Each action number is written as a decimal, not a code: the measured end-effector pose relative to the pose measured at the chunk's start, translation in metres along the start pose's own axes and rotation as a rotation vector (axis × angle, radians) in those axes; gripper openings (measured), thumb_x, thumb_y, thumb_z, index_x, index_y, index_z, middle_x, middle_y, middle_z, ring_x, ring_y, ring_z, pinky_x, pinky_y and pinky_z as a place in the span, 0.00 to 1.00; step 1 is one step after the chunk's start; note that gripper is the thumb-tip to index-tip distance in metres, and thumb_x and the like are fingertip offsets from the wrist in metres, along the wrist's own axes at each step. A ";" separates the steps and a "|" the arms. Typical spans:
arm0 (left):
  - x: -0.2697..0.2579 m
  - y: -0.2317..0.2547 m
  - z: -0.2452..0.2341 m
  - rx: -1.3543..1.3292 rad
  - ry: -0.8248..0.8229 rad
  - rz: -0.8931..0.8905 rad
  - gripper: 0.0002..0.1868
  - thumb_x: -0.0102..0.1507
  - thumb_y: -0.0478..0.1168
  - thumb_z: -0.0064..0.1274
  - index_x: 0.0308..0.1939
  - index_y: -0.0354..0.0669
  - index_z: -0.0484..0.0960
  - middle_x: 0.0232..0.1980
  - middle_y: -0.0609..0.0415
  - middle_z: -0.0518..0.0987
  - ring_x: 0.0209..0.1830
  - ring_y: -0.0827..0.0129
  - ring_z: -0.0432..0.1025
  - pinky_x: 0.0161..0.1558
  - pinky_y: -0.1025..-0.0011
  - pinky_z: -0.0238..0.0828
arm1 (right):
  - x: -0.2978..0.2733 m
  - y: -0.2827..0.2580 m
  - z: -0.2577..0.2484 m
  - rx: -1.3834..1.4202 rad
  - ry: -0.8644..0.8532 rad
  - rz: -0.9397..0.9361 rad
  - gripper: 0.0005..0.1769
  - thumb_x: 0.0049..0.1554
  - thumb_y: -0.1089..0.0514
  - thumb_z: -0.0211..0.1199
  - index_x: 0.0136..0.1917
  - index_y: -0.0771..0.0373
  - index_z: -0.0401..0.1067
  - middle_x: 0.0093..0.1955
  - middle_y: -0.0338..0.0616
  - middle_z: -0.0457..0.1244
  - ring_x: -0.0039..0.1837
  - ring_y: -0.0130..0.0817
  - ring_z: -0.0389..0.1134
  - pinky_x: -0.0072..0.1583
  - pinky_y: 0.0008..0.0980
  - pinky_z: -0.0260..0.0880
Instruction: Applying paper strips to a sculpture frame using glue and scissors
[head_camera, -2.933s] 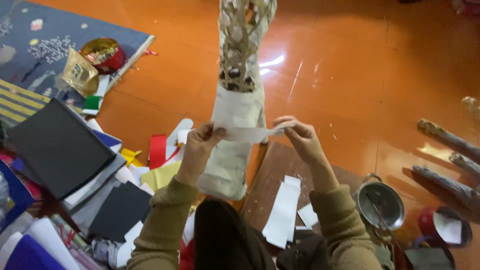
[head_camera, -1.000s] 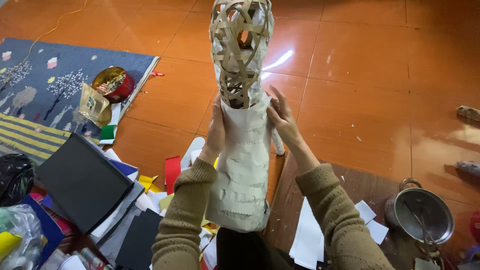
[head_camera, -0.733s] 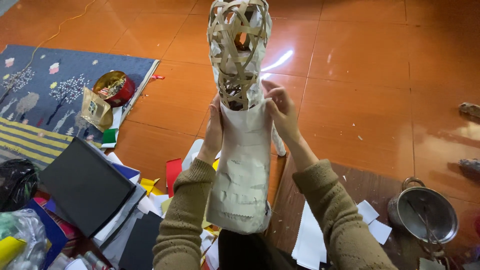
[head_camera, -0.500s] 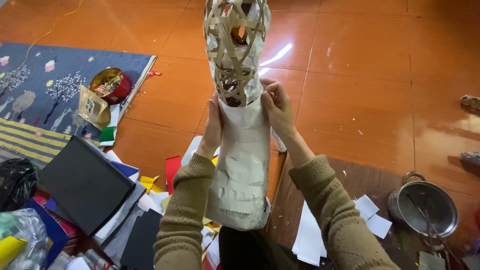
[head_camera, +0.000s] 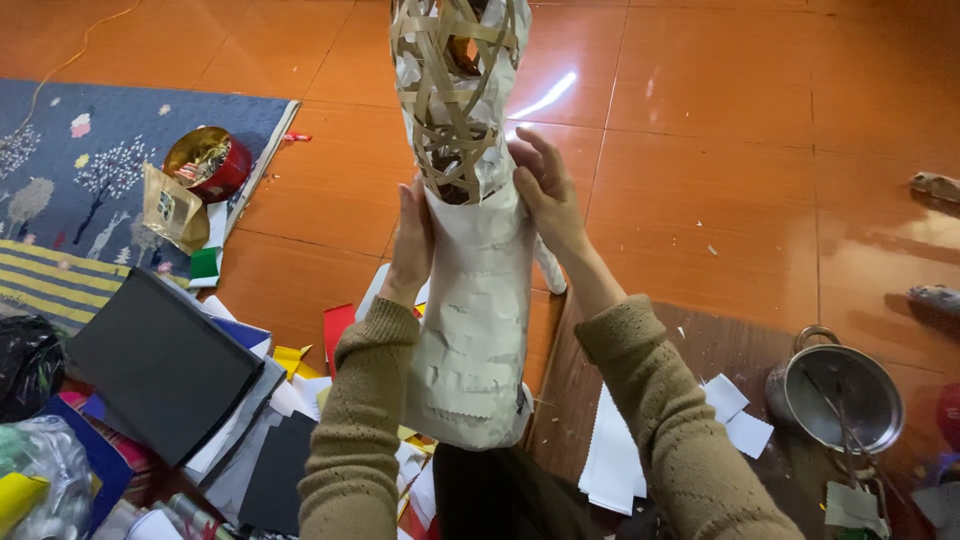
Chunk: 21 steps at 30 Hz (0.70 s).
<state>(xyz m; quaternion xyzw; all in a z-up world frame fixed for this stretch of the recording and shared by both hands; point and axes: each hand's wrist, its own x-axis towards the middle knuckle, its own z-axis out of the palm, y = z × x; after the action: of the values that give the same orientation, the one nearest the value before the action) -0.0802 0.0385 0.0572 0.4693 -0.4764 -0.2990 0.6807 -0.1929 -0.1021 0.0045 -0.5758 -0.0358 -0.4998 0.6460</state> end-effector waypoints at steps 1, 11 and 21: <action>-0.004 0.017 0.008 -0.001 -0.001 0.000 0.35 0.72 0.61 0.10 0.77 0.46 0.48 0.78 0.47 0.48 0.79 0.60 0.41 0.77 0.57 0.27 | -0.006 0.004 0.001 -0.001 0.001 0.000 0.26 0.66 0.60 0.52 0.75 0.54 0.52 0.66 0.46 0.60 0.65 0.29 0.62 0.66 0.32 0.63; 0.001 -0.063 -0.053 -0.179 0.081 -0.247 0.38 0.66 0.67 0.22 0.70 0.47 0.56 0.70 0.51 0.60 0.65 0.66 0.60 0.62 0.68 0.55 | -0.039 0.034 -0.014 0.044 0.136 -0.043 0.22 0.64 0.66 0.51 0.72 0.64 0.61 0.74 0.54 0.51 0.74 0.42 0.53 0.76 0.43 0.46; 0.012 -0.040 -0.050 -0.008 -0.142 -0.096 0.38 0.68 0.65 0.19 0.75 0.48 0.50 0.77 0.59 0.53 0.76 0.72 0.50 0.77 0.69 0.44 | -0.051 -0.018 -0.033 -0.538 -0.093 -0.105 0.30 0.63 0.71 0.55 0.74 0.54 0.58 0.79 0.36 0.50 0.80 0.35 0.55 0.79 0.31 0.60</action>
<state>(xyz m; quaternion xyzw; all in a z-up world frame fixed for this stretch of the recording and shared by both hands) -0.0275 0.0305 0.0195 0.4666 -0.4992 -0.3656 0.6320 -0.2474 -0.0941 -0.0255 -0.7463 0.0386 -0.4972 0.4408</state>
